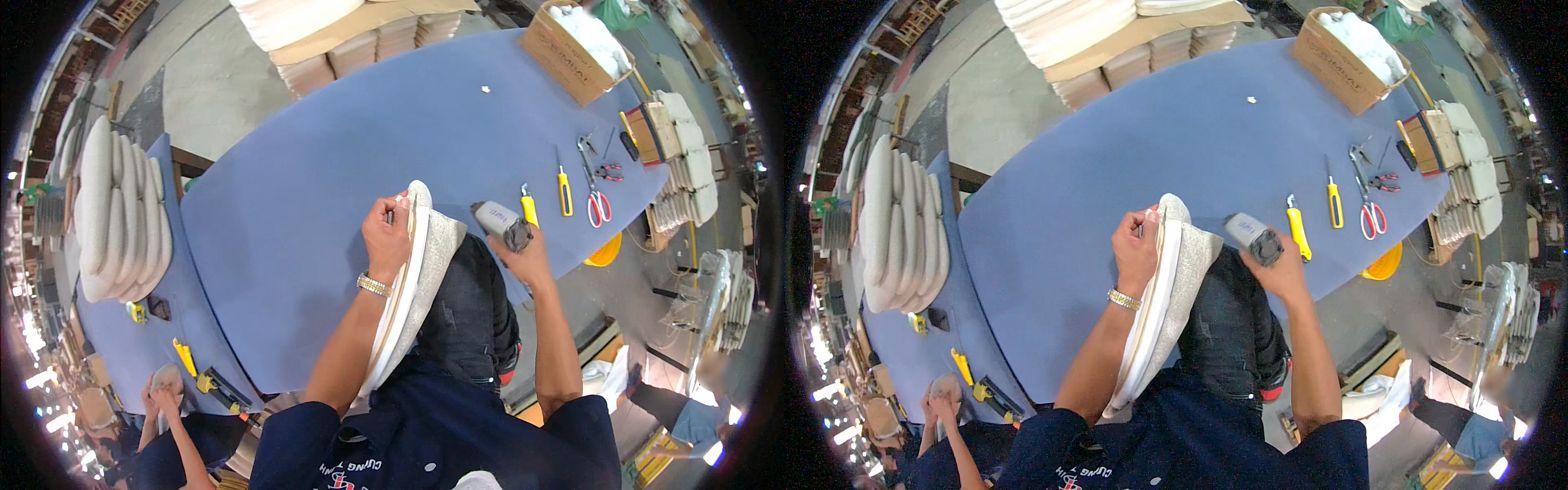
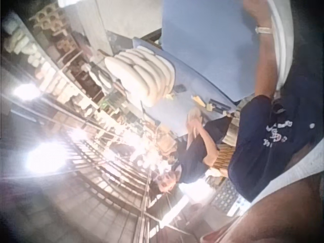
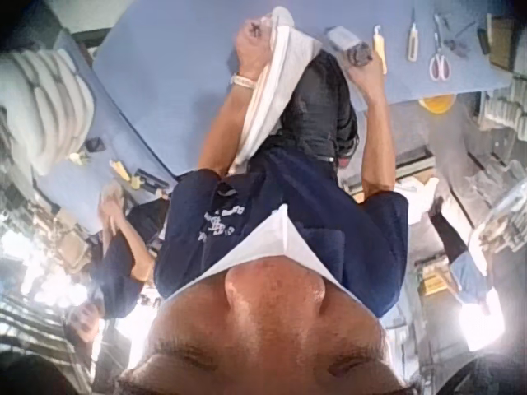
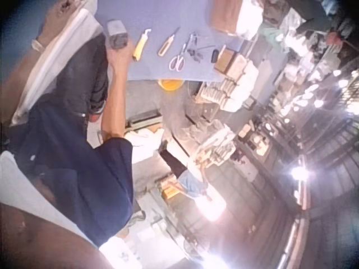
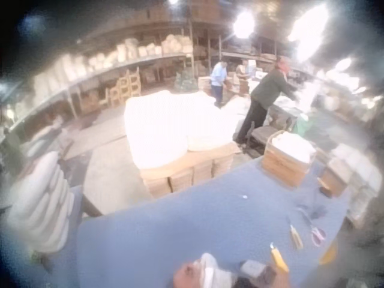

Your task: The person assembles a cushion by folding fabric over a foam insert, trimming excess fabric with a utility knife, and securing the edges with a staple gun. The person repeats this process on multiple cushions at a workbench.

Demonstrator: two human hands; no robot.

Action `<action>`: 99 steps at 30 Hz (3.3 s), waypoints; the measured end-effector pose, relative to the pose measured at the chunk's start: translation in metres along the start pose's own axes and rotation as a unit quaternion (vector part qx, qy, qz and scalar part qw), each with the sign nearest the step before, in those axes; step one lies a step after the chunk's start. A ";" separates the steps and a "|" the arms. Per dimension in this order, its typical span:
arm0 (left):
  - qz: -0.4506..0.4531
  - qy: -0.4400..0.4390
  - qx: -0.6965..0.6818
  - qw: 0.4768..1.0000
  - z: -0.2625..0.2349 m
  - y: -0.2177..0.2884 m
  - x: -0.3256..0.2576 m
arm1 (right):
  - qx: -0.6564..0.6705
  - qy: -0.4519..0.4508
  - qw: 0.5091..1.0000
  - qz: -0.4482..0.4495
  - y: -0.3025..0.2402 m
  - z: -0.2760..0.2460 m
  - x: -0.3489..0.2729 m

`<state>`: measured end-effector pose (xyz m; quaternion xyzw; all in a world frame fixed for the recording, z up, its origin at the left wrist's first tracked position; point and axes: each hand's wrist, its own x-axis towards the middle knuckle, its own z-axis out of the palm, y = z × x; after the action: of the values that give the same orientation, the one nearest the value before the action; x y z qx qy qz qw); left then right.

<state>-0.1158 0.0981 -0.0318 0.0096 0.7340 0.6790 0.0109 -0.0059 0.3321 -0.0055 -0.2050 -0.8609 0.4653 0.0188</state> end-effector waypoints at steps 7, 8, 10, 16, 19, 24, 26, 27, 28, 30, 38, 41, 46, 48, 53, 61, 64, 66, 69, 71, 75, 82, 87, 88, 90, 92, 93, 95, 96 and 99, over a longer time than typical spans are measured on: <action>-0.073 0.002 0.020 0.997 -0.054 -0.008 0.018 | -0.106 0.064 0.992 0.001 0.086 0.047 0.027; -0.064 0.008 0.004 0.998 -0.055 -0.010 0.018 | -0.092 0.048 0.994 -0.028 0.112 0.041 0.030; -0.055 0.016 -0.034 0.998 -0.055 -0.024 0.014 | -0.106 0.077 0.991 -0.022 0.129 0.036 0.030; -0.068 -0.003 -0.058 0.996 -0.010 -0.006 -0.004 | -0.274 0.157 0.945 0.086 0.182 -0.005 0.033; -0.014 0.004 0.017 1.000 0.014 0.009 -0.017 | -0.284 0.083 0.946 0.136 0.178 -0.016 0.046; 0.015 0.012 0.027 0.999 0.027 0.008 -0.021 | -0.003 0.111 0.990 0.085 0.164 -0.047 0.050; -0.003 0.028 0.014 1.000 0.017 0.004 -0.023 | 0.212 0.086 0.971 0.071 0.078 -0.041 0.026; -0.004 0.033 0.008 0.999 0.016 0.005 -0.025 | 0.316 0.080 0.943 0.066 0.037 -0.039 0.011; -0.004 0.030 0.003 1.000 0.019 0.006 -0.027 | 0.336 0.053 0.938 0.067 0.023 -0.037 0.002; -0.001 0.033 -0.002 0.999 0.022 0.009 -0.029 | 0.378 -0.001 0.923 0.071 0.002 -0.030 -0.014; -0.027 0.028 -0.055 0.998 0.028 -0.005 -0.026 | 0.147 -0.107 0.983 0.031 -0.075 0.039 -0.035; -0.029 0.030 -0.046 0.998 0.026 -0.005 -0.025 | -0.011 -0.121 0.992 0.028 -0.101 0.043 -0.037; -0.028 0.053 -0.034 0.998 0.029 -0.003 -0.027 | -0.060 -0.138 0.987 0.062 -0.112 0.045 -0.031; -0.012 0.064 -0.032 0.997 0.030 -0.008 -0.026 | -0.081 -0.140 0.986 0.043 -0.114 0.045 -0.029; -0.028 0.042 -0.065 0.997 0.033 -0.015 -0.027 | -0.058 -0.151 0.987 0.004 -0.091 0.049 -0.022; 0.006 0.072 -0.068 0.995 0.037 -0.023 -0.028 | -0.080 -0.214 0.973 0.016 -0.100 0.038 -0.020; -0.008 0.071 -0.094 0.993 0.037 -0.016 -0.028 | -0.042 -0.226 0.973 0.008 -0.091 0.037 -0.019; -0.011 0.070 -0.104 0.992 0.036 -0.015 -0.029 | -0.024 -0.239 0.971 0.005 -0.089 0.038 -0.019; -0.008 0.064 -0.077 0.995 0.034 -0.013 -0.029 | -0.023 -0.249 0.968 0.005 -0.085 0.039 -0.021; -0.021 0.055 -0.045 0.997 0.031 -0.005 -0.030 | -0.033 -0.240 0.970 -0.014 -0.081 0.040 -0.024; 0.030 0.102 -0.105 0.989 0.033 -0.016 -0.026 | -0.013 -0.244 0.970 0.002 -0.083 0.040 -0.031; -0.193 0.019 -0.455 0.869 0.006 -0.003 -0.020 | -0.040 -0.125 0.990 -0.057 -0.058 0.054 -0.049; -0.183 -0.098 -0.479 0.853 -0.034 0.003 -0.040 | 0.237 -0.134 0.959 0.078 -0.086 0.032 -0.062; -0.192 -0.120 -0.474 0.851 -0.033 0.022 -0.050 | 0.273 -0.138 0.950 0.063 -0.077 0.028 -0.060; -0.124 -0.150 -0.388 0.901 -0.031 0.011 -0.064 | 0.319 -0.142 0.935 0.060 -0.076 0.030 -0.059; -0.050 -0.197 -0.217 0.955 -0.027 0.015 -0.071 | 0.342 -0.130 0.926 0.090 -0.088 0.035 -0.063; -0.024 -0.200 -0.166 0.965 -0.025 0.018 -0.074 | 0.358 -0.125 0.920 0.096 -0.085 0.039 -0.063; 0.025 -0.210 -0.066 0.975 -0.020 0.027 -0.080 | 0.391 -0.109 0.907 0.110 -0.074 0.045 -0.067; 0.027 -0.208 -0.061 0.976 -0.018 0.028 -0.079 | 0.438 -0.087 0.886 0.123 -0.070 0.046 -0.068; 0.050 -0.221 -0.025 0.974 -0.016 0.023 -0.080 | 0.425 -0.074 0.894 0.123 -0.066 0.045 -0.068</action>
<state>-0.0365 0.0812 -0.0075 0.1962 0.6949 0.6777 0.1392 0.0242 0.2393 0.0329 -0.2470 -0.5478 0.7992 -0.0167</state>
